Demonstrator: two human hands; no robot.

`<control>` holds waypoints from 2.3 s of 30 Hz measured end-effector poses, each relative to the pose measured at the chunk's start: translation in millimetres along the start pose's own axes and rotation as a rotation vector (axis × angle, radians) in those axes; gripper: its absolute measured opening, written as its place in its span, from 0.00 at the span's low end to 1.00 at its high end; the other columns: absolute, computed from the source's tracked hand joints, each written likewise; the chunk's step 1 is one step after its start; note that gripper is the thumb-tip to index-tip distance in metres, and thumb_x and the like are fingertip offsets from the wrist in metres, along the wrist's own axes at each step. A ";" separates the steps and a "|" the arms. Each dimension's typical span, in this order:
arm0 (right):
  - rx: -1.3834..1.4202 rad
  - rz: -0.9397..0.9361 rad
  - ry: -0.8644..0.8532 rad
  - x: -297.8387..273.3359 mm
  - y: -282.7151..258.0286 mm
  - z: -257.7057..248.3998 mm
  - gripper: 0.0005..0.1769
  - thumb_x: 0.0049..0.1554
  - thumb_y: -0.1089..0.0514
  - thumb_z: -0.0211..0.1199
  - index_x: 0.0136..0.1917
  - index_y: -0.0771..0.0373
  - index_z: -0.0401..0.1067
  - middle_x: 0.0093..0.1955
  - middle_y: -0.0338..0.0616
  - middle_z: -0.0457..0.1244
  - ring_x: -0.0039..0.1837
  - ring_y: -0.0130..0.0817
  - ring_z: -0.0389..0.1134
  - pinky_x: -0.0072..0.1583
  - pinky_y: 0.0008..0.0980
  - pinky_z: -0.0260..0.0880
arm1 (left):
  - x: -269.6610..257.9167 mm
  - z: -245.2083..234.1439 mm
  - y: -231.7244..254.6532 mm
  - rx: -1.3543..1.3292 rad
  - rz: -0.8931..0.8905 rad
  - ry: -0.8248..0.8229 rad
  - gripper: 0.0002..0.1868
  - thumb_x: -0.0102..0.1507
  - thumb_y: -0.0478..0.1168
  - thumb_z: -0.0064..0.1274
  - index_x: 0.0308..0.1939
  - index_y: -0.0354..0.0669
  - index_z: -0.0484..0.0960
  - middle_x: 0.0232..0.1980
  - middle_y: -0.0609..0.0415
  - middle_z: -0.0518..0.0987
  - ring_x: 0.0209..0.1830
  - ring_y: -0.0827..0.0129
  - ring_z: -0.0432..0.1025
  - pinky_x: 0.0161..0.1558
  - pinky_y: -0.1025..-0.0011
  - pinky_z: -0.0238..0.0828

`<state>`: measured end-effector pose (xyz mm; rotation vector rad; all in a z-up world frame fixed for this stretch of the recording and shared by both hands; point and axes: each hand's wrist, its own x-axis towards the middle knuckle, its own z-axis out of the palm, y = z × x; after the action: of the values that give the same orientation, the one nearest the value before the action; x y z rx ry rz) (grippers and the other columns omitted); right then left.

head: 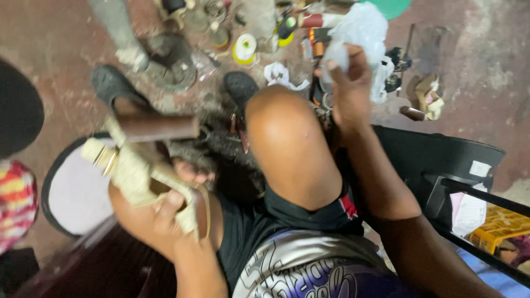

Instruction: The person repairs a gold high-heeled sandal by applying glue to the heel and sole, pressing the parts together, and using a small tool to adjust the fit. The person handles the shoe and glue bottle throughout the process.

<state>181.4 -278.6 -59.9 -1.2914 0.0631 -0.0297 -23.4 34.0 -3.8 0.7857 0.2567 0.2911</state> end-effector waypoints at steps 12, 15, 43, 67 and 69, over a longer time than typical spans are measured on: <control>-0.686 0.050 0.262 80.1 252.2 -91.8 0.15 0.57 0.63 0.74 0.50 0.65 0.68 0.41 0.43 0.59 0.42 0.31 0.59 0.46 0.32 0.62 | 38.0 -32.1 64.0 -0.029 -0.419 -0.104 0.35 0.68 0.25 0.54 0.77 0.39 0.57 0.51 0.41 0.73 0.60 0.52 0.71 0.72 0.38 0.61; -1.058 0.030 0.305 101.9 279.6 -103.6 0.16 0.54 0.59 0.71 0.51 0.63 0.66 0.41 0.49 0.63 0.44 0.46 0.65 0.47 0.41 0.67 | 48.9 -32.4 57.9 -0.138 -0.389 -0.181 0.36 0.69 0.25 0.56 0.78 0.38 0.55 0.53 0.40 0.75 0.57 0.53 0.72 0.64 0.44 0.67; -0.310 -0.087 -0.568 -131.1 -93.9 78.1 0.28 0.71 0.41 0.51 0.70 0.66 0.60 0.63 0.49 0.63 0.62 0.38 0.67 0.65 0.37 0.70 | 13.6 61.2 -37.7 -0.244 0.103 -0.082 0.36 0.63 0.59 0.66 0.61 0.36 0.73 0.44 0.48 0.75 0.49 0.58 0.72 0.74 0.51 0.62; 0.236 0.781 -0.796 -160.8 -44.3 100.8 0.40 0.70 0.42 0.44 0.85 0.61 0.37 0.88 0.39 0.39 0.87 0.33 0.39 0.83 0.44 0.41 | -15.7 27.9 -45.1 -0.009 0.032 -0.209 0.28 0.65 0.41 0.67 0.62 0.31 0.73 0.46 0.49 0.80 0.49 0.63 0.77 0.76 0.53 0.66; 0.291 0.814 -0.792 -157.7 -42.3 98.9 0.39 0.71 0.42 0.44 0.86 0.63 0.38 0.87 0.42 0.40 0.87 0.34 0.40 0.83 0.44 0.41 | -13.6 26.6 -49.3 0.001 0.012 -0.170 0.30 0.63 0.40 0.68 0.63 0.32 0.71 0.47 0.50 0.80 0.50 0.64 0.77 0.77 0.51 0.67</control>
<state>30.9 -186.3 12.6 -0.8381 -0.0971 1.1210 -19.3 -21.2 -19.8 0.8082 0.0922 0.2341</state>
